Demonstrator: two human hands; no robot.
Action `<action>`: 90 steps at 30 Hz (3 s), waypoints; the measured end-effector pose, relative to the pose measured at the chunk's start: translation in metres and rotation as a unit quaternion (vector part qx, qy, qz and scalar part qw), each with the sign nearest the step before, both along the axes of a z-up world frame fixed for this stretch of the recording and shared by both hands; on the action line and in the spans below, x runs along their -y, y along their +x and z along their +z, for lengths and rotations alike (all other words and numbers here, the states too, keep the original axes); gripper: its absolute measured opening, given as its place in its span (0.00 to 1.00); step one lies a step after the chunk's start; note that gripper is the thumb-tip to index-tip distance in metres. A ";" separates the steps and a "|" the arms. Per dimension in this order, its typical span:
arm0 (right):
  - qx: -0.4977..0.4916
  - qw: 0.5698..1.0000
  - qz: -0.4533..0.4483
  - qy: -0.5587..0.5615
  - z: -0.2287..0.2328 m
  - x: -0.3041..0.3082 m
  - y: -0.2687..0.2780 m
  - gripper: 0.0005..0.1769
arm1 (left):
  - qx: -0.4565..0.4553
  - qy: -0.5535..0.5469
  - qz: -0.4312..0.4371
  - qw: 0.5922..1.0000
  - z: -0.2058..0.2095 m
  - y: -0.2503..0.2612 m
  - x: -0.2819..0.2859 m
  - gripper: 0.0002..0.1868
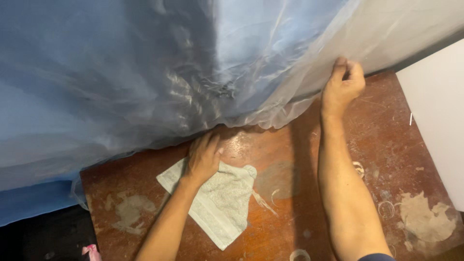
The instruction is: The person lifts a mosquito net, wipes a wooden table with a cloth, retrieves a pack of wet wipes, and uses a wipe to clean the table surface. The person then switches back to the cloth to continue wiping the table.
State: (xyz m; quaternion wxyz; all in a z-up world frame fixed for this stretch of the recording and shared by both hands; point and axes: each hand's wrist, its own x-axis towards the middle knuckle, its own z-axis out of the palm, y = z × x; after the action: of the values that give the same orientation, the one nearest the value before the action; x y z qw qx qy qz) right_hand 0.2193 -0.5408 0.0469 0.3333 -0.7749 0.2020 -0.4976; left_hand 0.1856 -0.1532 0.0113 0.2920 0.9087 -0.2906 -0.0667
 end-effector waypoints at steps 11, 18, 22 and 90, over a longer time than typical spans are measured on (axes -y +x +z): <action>0.007 1.000 0.006 0.023 -0.001 0.002 -0.035 0.13 | -0.141 0.027 -0.018 0.989 -0.030 0.044 0.118 0.31; -0.041 0.924 0.026 0.379 -0.056 -0.076 -0.086 0.07 | -0.295 0.176 0.038 0.938 -0.032 0.074 0.150 0.28; 0.016 0.784 0.235 0.574 -0.027 -0.033 -0.049 0.09 | -0.143 0.080 0.021 0.986 -0.057 0.066 0.132 0.26; -0.296 0.865 0.342 -0.217 -0.070 -0.140 -0.059 0.29 | 0.085 0.146 0.101 0.980 0.007 -0.039 -0.185 0.31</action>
State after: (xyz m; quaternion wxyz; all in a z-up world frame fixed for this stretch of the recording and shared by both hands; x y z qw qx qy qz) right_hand 0.1604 -0.4007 -0.0227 0.2308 -0.9590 -0.0995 -0.1307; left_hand 0.1470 0.0319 0.0178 0.1356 0.9687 -0.2079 -0.0012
